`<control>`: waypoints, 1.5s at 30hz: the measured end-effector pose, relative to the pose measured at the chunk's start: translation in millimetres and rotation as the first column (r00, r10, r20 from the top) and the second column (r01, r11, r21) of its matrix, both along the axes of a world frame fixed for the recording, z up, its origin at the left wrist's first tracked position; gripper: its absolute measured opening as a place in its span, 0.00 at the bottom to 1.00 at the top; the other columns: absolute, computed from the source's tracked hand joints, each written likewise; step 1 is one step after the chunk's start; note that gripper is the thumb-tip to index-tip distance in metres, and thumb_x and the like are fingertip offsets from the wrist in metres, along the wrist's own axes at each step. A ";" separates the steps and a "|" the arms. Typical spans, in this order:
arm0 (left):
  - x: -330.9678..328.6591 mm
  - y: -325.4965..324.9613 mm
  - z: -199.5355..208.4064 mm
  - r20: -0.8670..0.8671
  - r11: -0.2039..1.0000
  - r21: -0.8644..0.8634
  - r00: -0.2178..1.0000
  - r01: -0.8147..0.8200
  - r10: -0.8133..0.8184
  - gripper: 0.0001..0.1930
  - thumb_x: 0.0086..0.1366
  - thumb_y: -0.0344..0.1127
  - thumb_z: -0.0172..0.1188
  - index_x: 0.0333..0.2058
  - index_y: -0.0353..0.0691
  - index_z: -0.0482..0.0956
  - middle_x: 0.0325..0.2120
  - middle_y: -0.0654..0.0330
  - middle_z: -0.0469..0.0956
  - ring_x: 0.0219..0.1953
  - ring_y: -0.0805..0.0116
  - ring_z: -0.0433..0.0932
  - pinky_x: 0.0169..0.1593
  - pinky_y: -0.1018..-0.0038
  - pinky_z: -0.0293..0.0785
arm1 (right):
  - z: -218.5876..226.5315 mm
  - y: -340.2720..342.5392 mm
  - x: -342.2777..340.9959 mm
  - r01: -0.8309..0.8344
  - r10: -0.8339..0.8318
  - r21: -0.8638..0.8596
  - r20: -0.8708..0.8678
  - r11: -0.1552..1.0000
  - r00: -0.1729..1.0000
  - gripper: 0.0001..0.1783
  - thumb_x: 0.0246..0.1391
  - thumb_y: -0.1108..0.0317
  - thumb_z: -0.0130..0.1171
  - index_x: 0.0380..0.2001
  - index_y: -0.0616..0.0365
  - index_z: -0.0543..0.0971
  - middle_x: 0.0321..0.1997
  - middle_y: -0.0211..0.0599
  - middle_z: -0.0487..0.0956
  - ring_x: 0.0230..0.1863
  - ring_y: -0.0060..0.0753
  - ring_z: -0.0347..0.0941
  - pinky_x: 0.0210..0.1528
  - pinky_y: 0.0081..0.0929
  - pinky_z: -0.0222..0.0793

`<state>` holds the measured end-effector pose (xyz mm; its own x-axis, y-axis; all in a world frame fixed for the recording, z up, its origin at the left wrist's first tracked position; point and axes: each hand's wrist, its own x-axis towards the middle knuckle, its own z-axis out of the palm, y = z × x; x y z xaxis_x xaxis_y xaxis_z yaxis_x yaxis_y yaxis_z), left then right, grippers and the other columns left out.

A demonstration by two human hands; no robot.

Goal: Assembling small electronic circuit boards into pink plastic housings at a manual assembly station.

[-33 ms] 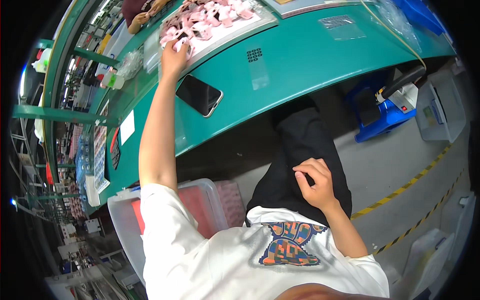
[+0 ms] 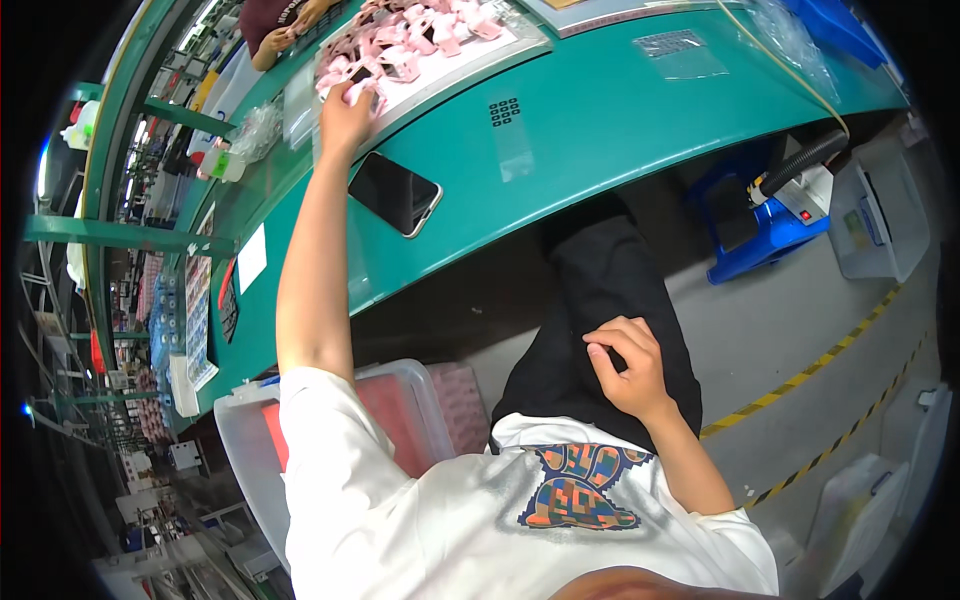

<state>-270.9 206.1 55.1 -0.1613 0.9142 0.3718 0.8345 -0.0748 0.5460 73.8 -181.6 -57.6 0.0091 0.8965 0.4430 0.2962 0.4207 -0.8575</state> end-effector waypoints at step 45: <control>-99.6 -778.6 -4.5 -0.140 0.054 -0.944 0.543 -0.327 0.828 0.31 0.61 0.47 0.61 0.58 0.34 0.74 0.51 0.46 0.77 0.45 0.55 0.79 0.51 0.65 0.76 | 2.7 12.9 47.8 -0.321 0.362 -0.168 0.403 0.932 0.841 0.09 0.64 0.69 0.57 0.41 0.62 0.83 0.41 0.36 0.84 0.42 0.37 0.78 0.50 0.26 0.69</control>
<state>-370.5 -572.5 50.6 -0.6737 0.1237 -0.7286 0.0554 0.9916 0.1171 121.5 -168.8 -54.9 -0.4731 0.8443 0.2517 0.4880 0.4890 -0.7229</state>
